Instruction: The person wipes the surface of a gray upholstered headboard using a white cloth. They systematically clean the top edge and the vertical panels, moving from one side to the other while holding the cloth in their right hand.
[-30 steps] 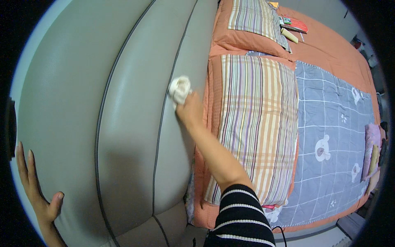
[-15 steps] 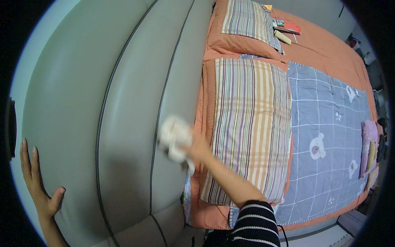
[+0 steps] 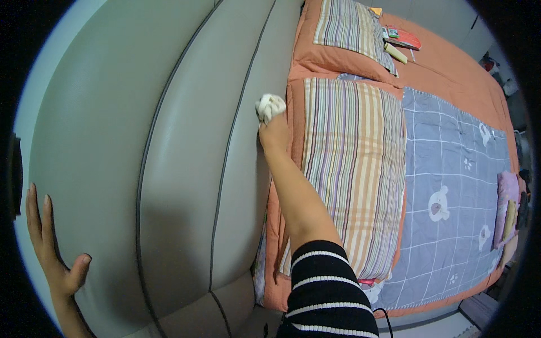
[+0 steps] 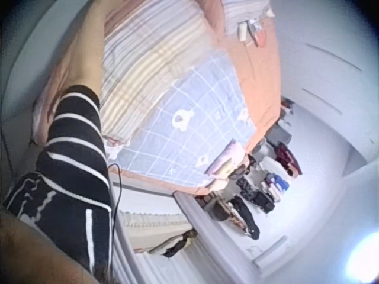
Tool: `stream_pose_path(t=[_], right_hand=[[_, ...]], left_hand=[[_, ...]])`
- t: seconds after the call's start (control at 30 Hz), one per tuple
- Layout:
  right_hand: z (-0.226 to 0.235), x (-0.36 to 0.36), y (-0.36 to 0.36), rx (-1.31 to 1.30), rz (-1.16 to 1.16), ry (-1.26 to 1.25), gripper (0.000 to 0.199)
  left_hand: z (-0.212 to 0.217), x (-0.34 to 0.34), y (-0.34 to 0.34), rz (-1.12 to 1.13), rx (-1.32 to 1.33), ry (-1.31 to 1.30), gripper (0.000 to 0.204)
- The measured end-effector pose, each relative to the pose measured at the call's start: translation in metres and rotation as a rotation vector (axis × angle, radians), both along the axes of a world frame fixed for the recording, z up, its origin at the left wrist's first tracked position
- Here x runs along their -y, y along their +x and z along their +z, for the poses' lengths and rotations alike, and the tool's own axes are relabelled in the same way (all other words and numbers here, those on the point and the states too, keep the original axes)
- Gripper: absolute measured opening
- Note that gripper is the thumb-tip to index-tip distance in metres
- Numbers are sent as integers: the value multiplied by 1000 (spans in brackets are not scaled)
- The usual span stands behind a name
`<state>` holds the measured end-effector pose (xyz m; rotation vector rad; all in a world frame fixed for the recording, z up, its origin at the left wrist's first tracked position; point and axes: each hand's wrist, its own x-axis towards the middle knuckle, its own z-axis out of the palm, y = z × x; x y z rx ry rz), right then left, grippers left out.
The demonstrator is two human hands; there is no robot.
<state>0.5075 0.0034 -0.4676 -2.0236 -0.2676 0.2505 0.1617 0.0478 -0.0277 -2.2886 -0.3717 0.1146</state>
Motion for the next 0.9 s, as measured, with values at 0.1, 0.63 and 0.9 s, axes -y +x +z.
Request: stream_pose_path(t=[0.1, 0.63, 0.9], right_hand=[[8, 33, -18, -220, 125, -69, 57], [-7, -60, 43, 311, -151, 149, 49], [10, 18, -77, 240, 135, 266, 44]], left_hand=[[1, 1, 4, -10, -13, 14, 94], [-2, -5, 5, -22, 5, 7, 95], [-4, -2, -2, 15, 16, 27, 96]])
